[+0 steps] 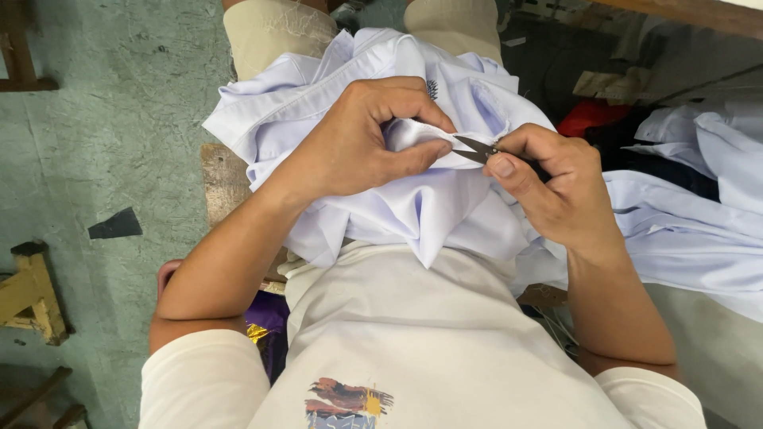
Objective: Using thread snips to remove loose threads from white garments at a sewing workstation.
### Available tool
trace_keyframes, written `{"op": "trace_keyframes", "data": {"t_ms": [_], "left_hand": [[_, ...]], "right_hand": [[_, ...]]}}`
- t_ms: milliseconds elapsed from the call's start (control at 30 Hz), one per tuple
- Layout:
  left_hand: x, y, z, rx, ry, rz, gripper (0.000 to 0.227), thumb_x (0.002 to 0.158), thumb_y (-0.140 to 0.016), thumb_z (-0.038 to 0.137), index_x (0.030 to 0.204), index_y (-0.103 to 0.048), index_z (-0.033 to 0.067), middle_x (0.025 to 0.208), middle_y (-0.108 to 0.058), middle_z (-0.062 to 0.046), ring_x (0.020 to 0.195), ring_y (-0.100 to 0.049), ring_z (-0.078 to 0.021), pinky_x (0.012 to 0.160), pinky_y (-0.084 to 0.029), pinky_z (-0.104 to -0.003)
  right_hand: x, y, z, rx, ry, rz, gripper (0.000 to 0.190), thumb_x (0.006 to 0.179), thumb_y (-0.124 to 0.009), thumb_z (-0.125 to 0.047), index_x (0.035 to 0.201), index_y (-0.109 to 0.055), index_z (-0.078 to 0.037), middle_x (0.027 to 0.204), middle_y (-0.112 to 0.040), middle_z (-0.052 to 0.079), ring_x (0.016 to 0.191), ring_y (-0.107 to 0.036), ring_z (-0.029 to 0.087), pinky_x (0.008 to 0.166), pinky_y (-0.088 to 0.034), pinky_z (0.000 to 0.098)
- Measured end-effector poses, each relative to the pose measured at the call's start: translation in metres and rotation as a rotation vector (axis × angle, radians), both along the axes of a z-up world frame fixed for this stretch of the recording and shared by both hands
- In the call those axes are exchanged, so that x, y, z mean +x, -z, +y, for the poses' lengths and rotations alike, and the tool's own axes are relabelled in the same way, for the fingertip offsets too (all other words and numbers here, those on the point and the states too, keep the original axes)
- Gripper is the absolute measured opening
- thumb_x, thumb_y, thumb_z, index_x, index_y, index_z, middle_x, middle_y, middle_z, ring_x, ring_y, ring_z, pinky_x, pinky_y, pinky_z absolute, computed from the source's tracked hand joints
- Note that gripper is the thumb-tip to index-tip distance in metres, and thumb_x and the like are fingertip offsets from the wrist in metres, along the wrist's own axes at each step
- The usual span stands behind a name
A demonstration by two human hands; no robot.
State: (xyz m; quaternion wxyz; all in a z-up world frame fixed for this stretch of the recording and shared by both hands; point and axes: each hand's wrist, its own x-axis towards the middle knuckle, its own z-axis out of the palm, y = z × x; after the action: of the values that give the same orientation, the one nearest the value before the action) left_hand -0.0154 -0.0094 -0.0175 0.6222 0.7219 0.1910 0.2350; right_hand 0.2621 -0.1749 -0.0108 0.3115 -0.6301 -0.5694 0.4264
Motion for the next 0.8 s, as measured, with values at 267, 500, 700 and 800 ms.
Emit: {"op": "trace_keyframes", "data": {"t_ms": [267, 500, 700, 800], "left_hand": [[0.0013, -0.0010, -0.0010, 0.025, -0.032, 0.040, 0.009, 0.118, -0.094, 0.011, 0.127, -0.093, 0.0133, 0.107, -0.078, 0.000, 0.100, -0.072, -0.0137, 0.090, -0.053, -0.030], [0.0016, -0.0007, -0.0006, 0.041, -0.026, 0.032, 0.009, 0.118, -0.095, 0.012, 0.126, -0.093, 0.0134, 0.106, -0.080, 0.001, 0.100, -0.073, -0.0142, 0.090, -0.055, -0.031], [0.0037, 0.0038, -0.0042, 0.031, -0.055, 0.049, 0.008, 0.116, -0.094, 0.013, 0.124, -0.093, 0.0138, 0.107, -0.084, 0.001, 0.098, -0.075, -0.0128, 0.087, -0.055, -0.030], [0.0043, 0.0022, -0.0038, 0.006, -0.050, 0.042, 0.008, 0.116, -0.094, 0.013, 0.124, -0.093, 0.0138, 0.107, -0.085, 0.001, 0.101, -0.076, -0.0130, 0.091, -0.057, -0.030]], "right_hand": [[0.0007, -0.0050, 0.0022, 0.000, -0.023, 0.037, 0.038, 0.130, -0.069, -0.033, 0.110, -0.079, -0.002, 0.087, -0.071, 0.001, 0.073, -0.054, 0.012, 0.066, -0.041, 0.0277], [-0.0004, -0.0012, 0.0017, 0.021, -0.010, -0.009, 0.039, 0.130, -0.069, -0.035, 0.112, -0.080, -0.002, 0.092, -0.074, 0.002, 0.077, -0.058, 0.013, 0.068, -0.042, 0.0282], [-0.0020, -0.0001, 0.0019, 0.004, -0.004, 0.016, 0.039, 0.129, -0.070, -0.035, 0.108, -0.077, -0.003, 0.086, -0.069, 0.000, 0.075, -0.054, 0.012, 0.067, -0.041, 0.0286], [-0.0008, -0.0038, 0.0032, 0.000, -0.012, 0.016, 0.042, 0.129, -0.068, -0.038, 0.111, -0.082, -0.003, 0.087, -0.074, 0.001, 0.071, -0.055, 0.011, 0.064, -0.041, 0.0269]]}}
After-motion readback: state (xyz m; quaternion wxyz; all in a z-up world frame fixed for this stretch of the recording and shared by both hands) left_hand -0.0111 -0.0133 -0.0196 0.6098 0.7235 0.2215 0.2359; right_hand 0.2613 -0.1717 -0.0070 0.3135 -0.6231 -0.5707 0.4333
